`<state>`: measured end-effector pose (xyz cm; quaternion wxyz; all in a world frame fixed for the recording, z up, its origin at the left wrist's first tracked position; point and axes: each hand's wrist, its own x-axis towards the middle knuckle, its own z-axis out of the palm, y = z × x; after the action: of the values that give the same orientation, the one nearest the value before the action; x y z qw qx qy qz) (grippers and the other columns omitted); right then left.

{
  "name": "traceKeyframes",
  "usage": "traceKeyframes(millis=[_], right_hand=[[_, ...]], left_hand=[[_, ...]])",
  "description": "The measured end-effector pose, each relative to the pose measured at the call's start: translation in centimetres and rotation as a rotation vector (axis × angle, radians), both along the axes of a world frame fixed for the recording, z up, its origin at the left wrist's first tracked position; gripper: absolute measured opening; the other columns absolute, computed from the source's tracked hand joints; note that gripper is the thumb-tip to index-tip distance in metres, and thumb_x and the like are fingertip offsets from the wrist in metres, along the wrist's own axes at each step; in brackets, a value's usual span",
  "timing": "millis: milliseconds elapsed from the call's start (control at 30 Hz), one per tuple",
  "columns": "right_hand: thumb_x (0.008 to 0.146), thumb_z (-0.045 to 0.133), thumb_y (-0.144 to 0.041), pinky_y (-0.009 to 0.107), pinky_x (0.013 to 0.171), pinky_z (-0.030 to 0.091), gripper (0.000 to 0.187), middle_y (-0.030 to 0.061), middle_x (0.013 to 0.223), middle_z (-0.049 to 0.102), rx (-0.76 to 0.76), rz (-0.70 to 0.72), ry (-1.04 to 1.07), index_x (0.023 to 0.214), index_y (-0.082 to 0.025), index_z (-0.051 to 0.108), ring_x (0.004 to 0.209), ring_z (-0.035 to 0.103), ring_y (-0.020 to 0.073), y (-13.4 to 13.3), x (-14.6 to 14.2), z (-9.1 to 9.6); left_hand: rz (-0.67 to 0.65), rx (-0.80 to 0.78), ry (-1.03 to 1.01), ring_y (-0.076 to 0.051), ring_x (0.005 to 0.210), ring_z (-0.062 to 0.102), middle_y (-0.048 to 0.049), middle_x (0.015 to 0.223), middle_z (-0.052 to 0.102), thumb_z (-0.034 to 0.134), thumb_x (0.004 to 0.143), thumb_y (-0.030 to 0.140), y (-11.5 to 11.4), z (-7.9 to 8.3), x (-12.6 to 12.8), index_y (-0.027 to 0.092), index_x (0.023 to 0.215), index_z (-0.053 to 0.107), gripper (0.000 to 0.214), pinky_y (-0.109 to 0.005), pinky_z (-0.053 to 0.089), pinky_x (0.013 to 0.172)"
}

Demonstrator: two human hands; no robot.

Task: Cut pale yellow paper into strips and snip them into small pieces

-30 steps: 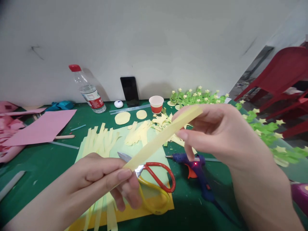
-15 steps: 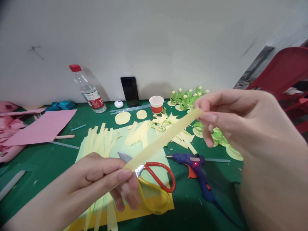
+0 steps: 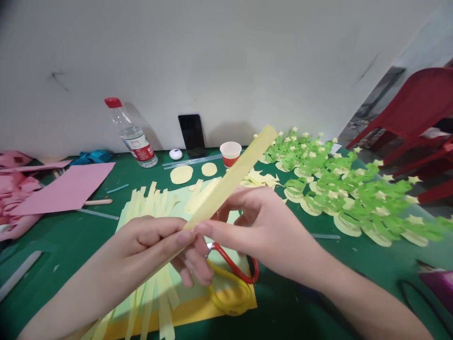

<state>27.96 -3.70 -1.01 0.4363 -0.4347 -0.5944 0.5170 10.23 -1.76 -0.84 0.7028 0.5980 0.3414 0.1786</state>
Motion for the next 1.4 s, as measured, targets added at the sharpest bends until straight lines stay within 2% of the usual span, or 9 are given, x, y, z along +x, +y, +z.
traceKeyframes(millis=[267, 400, 533, 633, 800, 967, 1067, 1200, 1400], right_hand=[[0.073, 0.067, -0.024, 0.016, 0.034, 0.035, 0.008, -0.0008, 0.062, 0.064, 0.043, -0.067, -0.012, 0.066, -0.021, 0.069, 0.042, 0.047, 0.0060, -0.1, 0.0, -0.8], [0.069, 0.071, -0.018, 0.014, 0.037, 0.037, 0.007, -0.0024, 0.062, 0.063, 0.052, -0.122, 0.055, 0.065, -0.024, 0.071, 0.048, 0.050, 0.0069, -0.4, 0.2, -0.9], [0.062, 0.074, -0.011, 0.013, 0.038, 0.036, 0.017, -0.0041, 0.062, 0.059, 0.022, -0.133, 0.167, 0.067, -0.027, 0.073, 0.047, 0.046, 0.0049, -0.3, 0.3, -0.6], [0.065, 0.073, -0.013, 0.014, 0.037, 0.034, 0.013, -0.0034, 0.060, 0.056, 0.030, -0.165, 0.135, 0.065, -0.025, 0.072, 0.046, 0.042, 0.0043, -0.3, 0.3, -0.3], [0.069, 0.071, -0.019, 0.016, 0.034, 0.028, 0.008, -0.0036, 0.047, 0.050, 0.060, -0.349, 0.114, 0.063, -0.024, 0.071, 0.040, 0.036, 0.0040, 0.3, 1.0, 0.1], [0.050, 0.081, -0.023, 0.017, 0.032, 0.029, 0.012, -0.0030, 0.036, 0.045, 0.149, -0.531, 0.173, 0.054, -0.019, 0.071, 0.035, 0.041, 0.0048, 1.4, 2.6, 0.8], [0.051, 0.079, -0.020, 0.017, 0.031, 0.028, 0.010, -0.0023, 0.037, 0.045, 0.183, -0.623, 0.155, 0.054, -0.018, 0.070, 0.035, 0.042, 0.0052, 1.3, 3.3, 1.0], [0.055, 0.076, -0.019, 0.019, 0.032, 0.030, 0.007, 0.0006, 0.048, 0.053, 0.240, -0.634, 0.134, 0.056, -0.018, 0.070, 0.039, 0.045, 0.0056, 1.0, 3.7, 0.7], [0.054, 0.078, -0.020, 0.019, 0.032, 0.028, 0.009, 0.0006, 0.046, 0.052, 0.250, -0.630, 0.141, 0.055, -0.018, 0.069, 0.040, 0.046, 0.0064, 1.3, 3.5, 0.8]], left_hand=[[0.061, 0.060, 0.073, -0.010, 0.069, 0.069, 0.0041, 0.071, 0.074, 0.059, 0.082, 0.024, -0.3, 0.0, 0.5, 0.017, 0.069, 0.067, 0.017, -0.014, 0.054, 0.066], [0.060, 0.182, 0.076, -0.009, 0.068, 0.069, 0.0042, 0.071, 0.074, 0.055, 0.085, 0.022, -0.4, 0.0, 0.4, 0.017, 0.069, 0.069, 0.022, -0.011, 0.052, 0.064], [0.040, 0.180, 0.053, -0.010, 0.071, 0.070, 0.0017, 0.076, 0.075, 0.052, 0.087, 0.026, -0.6, -0.2, 0.3, 0.016, 0.073, 0.069, 0.024, -0.012, 0.054, 0.065], [0.028, 0.173, 0.047, -0.010, 0.072, 0.070, 0.0000, 0.077, 0.075, 0.050, 0.088, 0.028, -0.6, -0.5, 0.3, 0.015, 0.076, 0.069, 0.026, -0.013, 0.054, 0.066], [0.028, 0.136, 0.028, -0.010, 0.074, 0.070, -0.0011, 0.078, 0.074, 0.047, 0.090, 0.030, -0.6, -0.7, 0.2, 0.014, 0.079, 0.068, 0.027, -0.012, 0.055, 0.067], [0.060, 0.124, 0.025, -0.010, 0.072, 0.071, -0.0006, 0.076, 0.074, 0.051, 0.088, 0.028, -0.6, -0.6, 0.2, 0.015, 0.077, 0.069, 0.024, -0.011, 0.055, 0.065], [0.066, 0.139, 0.023, -0.011, 0.071, 0.071, -0.0003, 0.075, 0.074, 0.051, 0.087, 0.026, -0.5, -0.4, 0.3, 0.016, 0.076, 0.069, 0.024, -0.012, 0.055, 0.065], [0.092, 0.154, 0.022, -0.011, 0.068, 0.071, 0.0008, 0.073, 0.074, 0.052, 0.086, 0.023, -0.5, -0.1, 0.4, 0.017, 0.074, 0.070, 0.023, -0.013, 0.056, 0.064], [0.139, 0.190, 0.006, -0.011, 0.065, 0.070, 0.0007, 0.068, 0.074, 0.056, 0.083, 0.021, -0.5, -0.3, 0.3, 0.017, 0.070, 0.071, 0.020, -0.011, 0.055, 0.061]])
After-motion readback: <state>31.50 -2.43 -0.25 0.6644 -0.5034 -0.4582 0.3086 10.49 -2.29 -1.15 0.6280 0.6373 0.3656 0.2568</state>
